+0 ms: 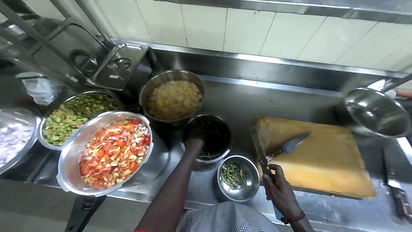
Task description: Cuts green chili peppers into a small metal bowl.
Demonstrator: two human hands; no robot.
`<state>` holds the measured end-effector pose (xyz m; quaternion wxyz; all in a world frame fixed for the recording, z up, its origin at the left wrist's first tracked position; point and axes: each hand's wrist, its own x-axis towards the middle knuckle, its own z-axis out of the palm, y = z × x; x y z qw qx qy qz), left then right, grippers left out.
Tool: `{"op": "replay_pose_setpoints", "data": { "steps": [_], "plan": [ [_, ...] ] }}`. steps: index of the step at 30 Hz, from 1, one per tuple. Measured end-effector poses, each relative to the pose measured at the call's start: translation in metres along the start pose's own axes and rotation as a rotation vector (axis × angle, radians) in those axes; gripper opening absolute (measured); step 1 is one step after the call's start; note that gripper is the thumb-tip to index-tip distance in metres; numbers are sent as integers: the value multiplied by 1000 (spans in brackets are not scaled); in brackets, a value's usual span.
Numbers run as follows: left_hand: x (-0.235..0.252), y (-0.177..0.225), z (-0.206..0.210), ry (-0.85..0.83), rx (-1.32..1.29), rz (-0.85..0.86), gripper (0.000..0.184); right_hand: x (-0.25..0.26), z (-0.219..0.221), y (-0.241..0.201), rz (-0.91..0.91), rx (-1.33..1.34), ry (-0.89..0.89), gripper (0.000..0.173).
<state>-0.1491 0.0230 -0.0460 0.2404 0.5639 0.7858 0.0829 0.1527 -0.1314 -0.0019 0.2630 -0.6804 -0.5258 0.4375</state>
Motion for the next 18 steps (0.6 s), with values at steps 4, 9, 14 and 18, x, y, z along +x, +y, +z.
{"op": "replay_pose_setpoints", "data": {
  "steps": [4,9,14,18],
  "plan": [
    [-4,4,0,29,-117,44,34,-1,0,-2,-6,-14,-5,34],
    [-37,5,-17,184,-470,270,24,-1,-2,-3,-17,-75,-51,22],
    [-80,8,-17,64,-961,406,16,-3,5,-15,-54,-68,-141,25],
    [-114,10,-22,-207,-1167,274,19,-5,12,-26,-142,-139,-172,25]
  ]
}}
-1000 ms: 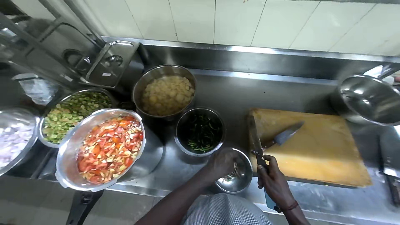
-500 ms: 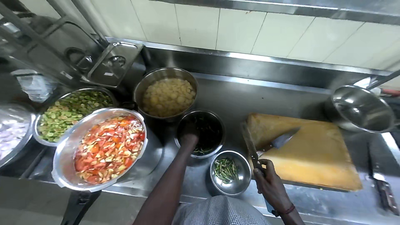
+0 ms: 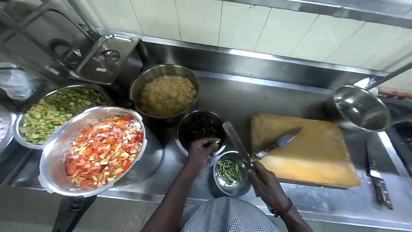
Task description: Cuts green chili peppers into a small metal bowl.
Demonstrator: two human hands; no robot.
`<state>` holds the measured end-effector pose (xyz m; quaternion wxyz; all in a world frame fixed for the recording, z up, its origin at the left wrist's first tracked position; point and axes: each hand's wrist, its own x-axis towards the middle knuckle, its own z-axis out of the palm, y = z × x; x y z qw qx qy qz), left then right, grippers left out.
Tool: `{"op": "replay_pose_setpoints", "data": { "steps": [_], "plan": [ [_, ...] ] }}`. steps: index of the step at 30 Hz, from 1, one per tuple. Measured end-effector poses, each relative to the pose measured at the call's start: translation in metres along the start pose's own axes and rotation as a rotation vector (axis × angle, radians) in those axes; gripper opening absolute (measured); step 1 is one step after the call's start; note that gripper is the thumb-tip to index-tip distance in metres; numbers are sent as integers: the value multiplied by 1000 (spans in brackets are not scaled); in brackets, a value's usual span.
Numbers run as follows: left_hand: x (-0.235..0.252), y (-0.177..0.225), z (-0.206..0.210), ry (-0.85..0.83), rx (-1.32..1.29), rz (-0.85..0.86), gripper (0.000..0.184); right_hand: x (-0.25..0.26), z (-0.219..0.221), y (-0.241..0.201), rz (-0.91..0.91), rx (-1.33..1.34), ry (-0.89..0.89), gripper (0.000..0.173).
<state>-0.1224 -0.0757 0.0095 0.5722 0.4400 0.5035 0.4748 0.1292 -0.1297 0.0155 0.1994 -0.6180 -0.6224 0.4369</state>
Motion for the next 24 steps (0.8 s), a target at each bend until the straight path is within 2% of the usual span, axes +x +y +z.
{"op": "replay_pose_setpoints", "data": {
  "steps": [5,10,15,20,24],
  "plan": [
    [-11,-1,0,-98,-210,-138,19,-3,2,-10,-27,-191,-58,29],
    [-14,1,-1,-95,-177,-144,13,-7,5,-12,-61,-294,-35,29],
    [-15,3,0,-60,-135,-123,12,-10,9,-8,-179,-283,113,30],
    [-14,6,4,-41,-104,-117,10,-10,6,-16,-101,-388,-21,28],
    [-12,7,9,-13,-105,-125,11,-11,9,-22,-64,-479,-11,28]
  ]
}}
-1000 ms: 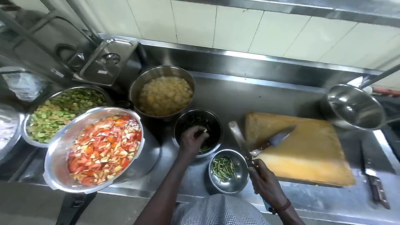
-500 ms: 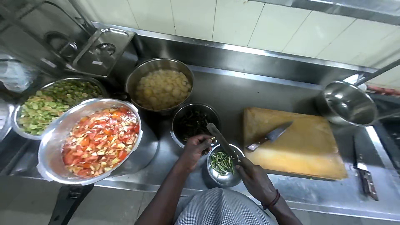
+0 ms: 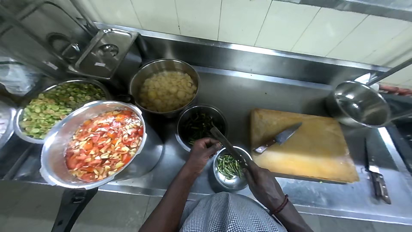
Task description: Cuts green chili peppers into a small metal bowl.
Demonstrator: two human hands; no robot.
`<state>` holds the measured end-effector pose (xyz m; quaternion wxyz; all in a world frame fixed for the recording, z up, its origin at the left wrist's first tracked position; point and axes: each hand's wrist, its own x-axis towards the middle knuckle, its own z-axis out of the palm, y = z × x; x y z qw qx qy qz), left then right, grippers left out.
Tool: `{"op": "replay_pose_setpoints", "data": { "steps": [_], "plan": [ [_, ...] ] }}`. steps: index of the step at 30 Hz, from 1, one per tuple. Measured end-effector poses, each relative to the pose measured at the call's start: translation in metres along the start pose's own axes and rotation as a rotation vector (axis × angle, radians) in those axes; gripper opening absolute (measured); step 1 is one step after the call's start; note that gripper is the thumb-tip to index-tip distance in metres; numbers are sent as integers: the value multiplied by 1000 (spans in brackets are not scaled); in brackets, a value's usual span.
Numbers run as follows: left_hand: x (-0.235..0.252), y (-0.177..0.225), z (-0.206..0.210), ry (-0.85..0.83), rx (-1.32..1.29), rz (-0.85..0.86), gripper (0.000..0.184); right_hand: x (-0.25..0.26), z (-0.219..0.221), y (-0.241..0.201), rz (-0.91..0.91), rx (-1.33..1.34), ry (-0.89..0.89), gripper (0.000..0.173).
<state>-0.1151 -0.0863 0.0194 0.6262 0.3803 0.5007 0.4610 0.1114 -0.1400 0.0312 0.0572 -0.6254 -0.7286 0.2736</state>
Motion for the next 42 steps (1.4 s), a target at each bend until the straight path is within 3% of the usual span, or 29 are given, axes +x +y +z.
{"op": "replay_pose_setpoints", "data": {
  "steps": [16,19,23,27,37,42],
  "plan": [
    [-5,-11,16,-70,-102,-199,7,15,-3,-13,35,99,-156,27],
    [-5,-14,16,-100,-215,-219,4,16,2,-9,29,199,-95,27],
    [-8,-20,21,-79,-442,-228,15,18,7,-5,21,259,21,28],
    [-8,-19,26,8,-378,-221,14,19,-1,-6,36,174,-62,28],
    [-4,-16,29,-117,-343,-348,9,26,-7,-19,46,95,-196,28],
    [-1,-25,25,-145,-450,-324,16,25,2,-13,32,214,-37,31]
  ]
}}
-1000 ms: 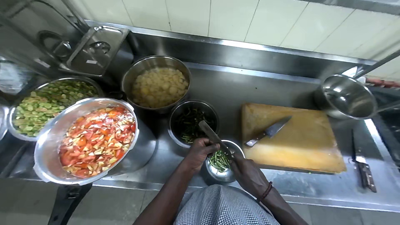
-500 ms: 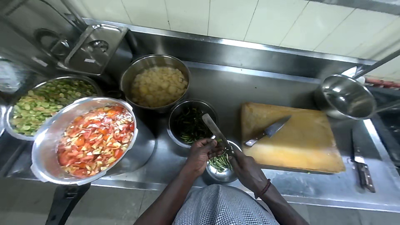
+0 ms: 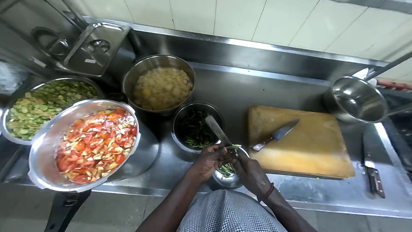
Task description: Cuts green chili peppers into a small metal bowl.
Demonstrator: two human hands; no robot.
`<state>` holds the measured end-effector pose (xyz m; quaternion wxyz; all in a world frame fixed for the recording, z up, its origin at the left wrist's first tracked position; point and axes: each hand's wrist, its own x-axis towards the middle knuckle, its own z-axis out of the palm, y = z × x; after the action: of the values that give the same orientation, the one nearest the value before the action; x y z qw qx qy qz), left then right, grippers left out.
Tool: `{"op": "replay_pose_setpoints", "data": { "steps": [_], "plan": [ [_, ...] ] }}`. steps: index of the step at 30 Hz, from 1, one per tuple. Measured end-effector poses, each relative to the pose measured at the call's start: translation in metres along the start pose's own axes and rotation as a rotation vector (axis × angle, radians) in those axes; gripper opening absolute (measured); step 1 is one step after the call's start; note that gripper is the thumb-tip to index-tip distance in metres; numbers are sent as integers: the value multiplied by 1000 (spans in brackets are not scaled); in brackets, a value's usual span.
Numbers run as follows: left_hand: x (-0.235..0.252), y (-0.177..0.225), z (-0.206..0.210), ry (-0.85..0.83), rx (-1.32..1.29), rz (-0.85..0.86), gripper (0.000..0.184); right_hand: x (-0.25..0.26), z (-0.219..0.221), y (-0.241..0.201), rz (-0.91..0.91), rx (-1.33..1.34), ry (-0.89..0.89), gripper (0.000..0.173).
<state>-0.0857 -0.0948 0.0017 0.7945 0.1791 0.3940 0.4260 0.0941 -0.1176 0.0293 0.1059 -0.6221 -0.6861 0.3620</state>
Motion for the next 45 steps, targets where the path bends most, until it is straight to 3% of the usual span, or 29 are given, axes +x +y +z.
{"op": "replay_pose_setpoints", "data": {
  "steps": [4,14,16,18,21,22,26,29,31,35,37,38,42,45],
  "plan": [
    [-3,1,1,71,44,40,12,0,-1,6,-7,0,60,25],
    [-3,-3,5,101,93,14,6,5,0,-3,23,-41,-127,26],
    [-3,-4,3,99,65,2,6,8,-2,1,68,93,-203,27],
    [-3,-5,-2,45,4,29,10,11,-4,9,124,430,-313,26],
    [0,-4,-12,-134,-43,93,39,11,-16,16,211,963,-515,23],
    [0,-1,-12,-167,2,113,38,11,-21,20,218,1064,-575,24],
    [-1,3,-4,-281,357,229,37,13,-22,35,185,1324,-774,28],
    [4,0,-2,-373,429,308,32,14,-15,39,175,1422,-886,29],
    [5,-4,1,-291,479,350,17,14,-11,42,164,1496,-943,29],
    [22,-9,-7,-21,655,442,13,9,-13,50,69,1622,-1073,27],
    [27,-7,-13,82,663,456,14,1,-22,50,28,1633,-1013,26],
    [27,-6,-15,104,645,432,14,-3,-28,48,39,1599,-899,28],
    [14,1,-5,102,614,326,14,-7,-33,35,183,1141,-202,25],
    [1,3,6,46,681,294,14,0,-19,40,208,808,-57,27]
  ]
}}
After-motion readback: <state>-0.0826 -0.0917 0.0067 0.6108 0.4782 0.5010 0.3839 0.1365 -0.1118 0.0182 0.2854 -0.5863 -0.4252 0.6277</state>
